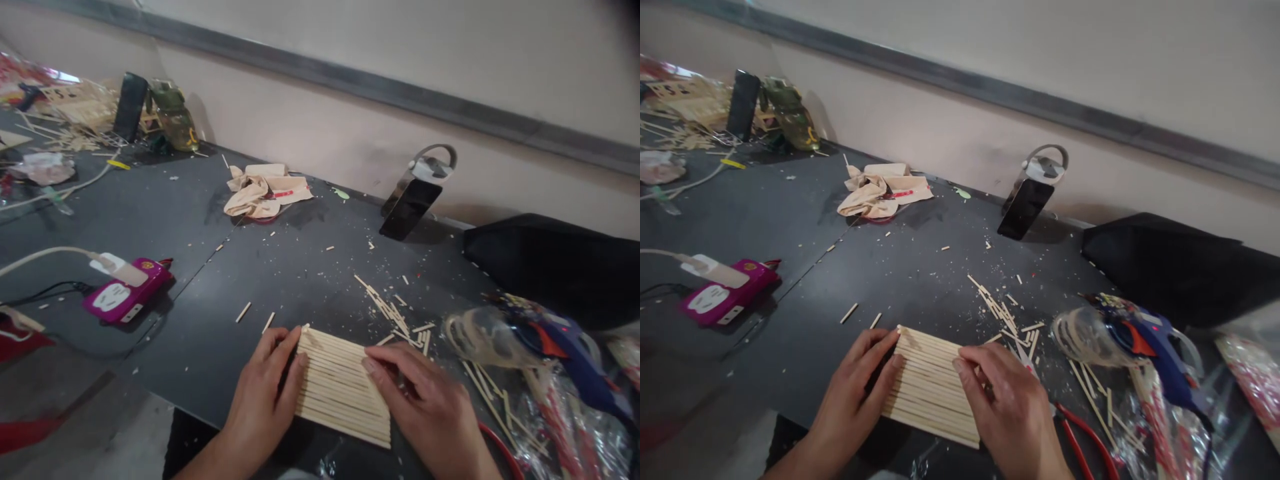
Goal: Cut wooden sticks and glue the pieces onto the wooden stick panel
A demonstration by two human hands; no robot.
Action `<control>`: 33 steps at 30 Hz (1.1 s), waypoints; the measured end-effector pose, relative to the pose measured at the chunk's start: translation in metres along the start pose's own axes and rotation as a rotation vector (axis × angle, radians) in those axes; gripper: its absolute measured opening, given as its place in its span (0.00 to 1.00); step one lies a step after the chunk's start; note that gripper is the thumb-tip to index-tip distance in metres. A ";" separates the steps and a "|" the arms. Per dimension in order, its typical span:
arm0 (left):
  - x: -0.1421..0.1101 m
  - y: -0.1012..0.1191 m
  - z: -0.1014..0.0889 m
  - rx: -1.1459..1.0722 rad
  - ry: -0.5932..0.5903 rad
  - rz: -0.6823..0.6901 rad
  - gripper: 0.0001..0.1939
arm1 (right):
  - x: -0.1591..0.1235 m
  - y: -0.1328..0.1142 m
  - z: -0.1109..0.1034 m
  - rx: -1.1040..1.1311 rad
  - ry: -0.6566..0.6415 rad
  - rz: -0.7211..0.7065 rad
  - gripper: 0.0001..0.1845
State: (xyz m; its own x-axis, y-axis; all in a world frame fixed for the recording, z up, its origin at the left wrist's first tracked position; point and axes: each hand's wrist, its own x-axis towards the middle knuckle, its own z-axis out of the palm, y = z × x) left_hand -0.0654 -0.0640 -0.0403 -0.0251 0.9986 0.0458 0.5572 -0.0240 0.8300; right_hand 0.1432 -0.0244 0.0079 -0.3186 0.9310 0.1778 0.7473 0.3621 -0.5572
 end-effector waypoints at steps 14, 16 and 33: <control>-0.009 0.013 -0.015 0.348 0.108 0.308 0.13 | -0.039 0.010 0.003 -0.133 -0.034 0.137 0.07; -0.011 0.021 -0.013 0.280 0.053 0.391 0.11 | -0.039 0.008 0.003 -0.128 -0.024 0.162 0.07; 0.020 0.070 0.032 -0.513 -0.414 -0.150 0.04 | -0.048 0.011 -0.033 0.583 0.126 0.370 0.08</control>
State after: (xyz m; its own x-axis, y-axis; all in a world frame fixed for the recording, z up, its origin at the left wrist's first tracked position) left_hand -0.0004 -0.0438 0.0011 0.3058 0.9257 -0.2225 0.1049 0.1995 0.9743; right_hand 0.1858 -0.0637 0.0196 -0.0075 0.9994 -0.0348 0.3481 -0.0300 -0.9370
